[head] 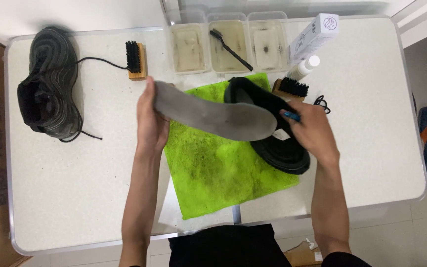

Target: The person cleans a black sneaker and its insole using a toothbrush and cleaning solution. They scrub the shoe's upper, remove the insole, apply solution to the insole, and scrub it thoroughly on a green towel.

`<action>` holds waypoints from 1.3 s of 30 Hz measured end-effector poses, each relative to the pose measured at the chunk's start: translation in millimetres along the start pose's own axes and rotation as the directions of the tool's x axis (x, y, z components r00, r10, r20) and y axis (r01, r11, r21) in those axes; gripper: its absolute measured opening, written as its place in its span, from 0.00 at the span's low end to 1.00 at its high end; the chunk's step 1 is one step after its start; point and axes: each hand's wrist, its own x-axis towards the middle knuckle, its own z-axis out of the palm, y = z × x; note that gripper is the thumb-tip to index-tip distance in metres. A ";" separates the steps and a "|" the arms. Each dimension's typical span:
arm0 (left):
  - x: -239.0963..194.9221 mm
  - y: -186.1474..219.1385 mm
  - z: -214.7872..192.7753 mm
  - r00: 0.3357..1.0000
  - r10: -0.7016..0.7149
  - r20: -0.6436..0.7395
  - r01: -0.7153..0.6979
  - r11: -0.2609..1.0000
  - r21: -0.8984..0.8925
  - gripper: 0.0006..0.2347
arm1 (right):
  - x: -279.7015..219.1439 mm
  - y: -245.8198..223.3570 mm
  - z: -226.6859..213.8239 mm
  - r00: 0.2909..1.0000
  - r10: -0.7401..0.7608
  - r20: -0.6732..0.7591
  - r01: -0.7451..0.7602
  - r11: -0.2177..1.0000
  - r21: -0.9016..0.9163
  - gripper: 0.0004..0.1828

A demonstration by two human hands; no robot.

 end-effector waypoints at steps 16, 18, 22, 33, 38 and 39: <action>30.3 -126.8 6.3 0.995 0.024 0.094 -0.082 0.721 0.688 0.21 | -5.9 -35.3 -37.0 0.987 0.018 -0.161 0.011 0.984 0.176 0.06; 10.0 -101.4 26.4 0.995 -0.039 0.095 -0.032 0.762 0.646 0.19 | 3.1 -39.0 -29.6 0.986 -0.011 -0.164 0.052 0.967 0.251 0.06; 18.8 -45.8 -5.0 0.997 -0.071 -0.030 0.075 0.814 0.576 0.18 | 10.9 -55.2 -15.9 0.986 -0.037 -0.163 0.083 0.955 0.284 0.05; -12.6 36.7 -8.8 0.978 0.191 0.078 -0.206 0.890 0.407 0.15 | 11.2 -75.6 147.0 0.983 -0.149 -0.108 0.178 0.918 0.354 0.13; -11.8 29.9 3.0 0.979 0.164 0.122 -0.202 0.867 0.455 0.17 | 3.3 -68.7 123.1 0.986 -0.121 -0.111 0.155 0.909 0.388 0.13; -13.2 31.9 4.6 0.980 0.162 0.111 -0.195 0.879 0.435 0.17 | 4.2 -57.6 116.6 0.987 -0.096 -0.131 0.140 0.912 0.386 0.16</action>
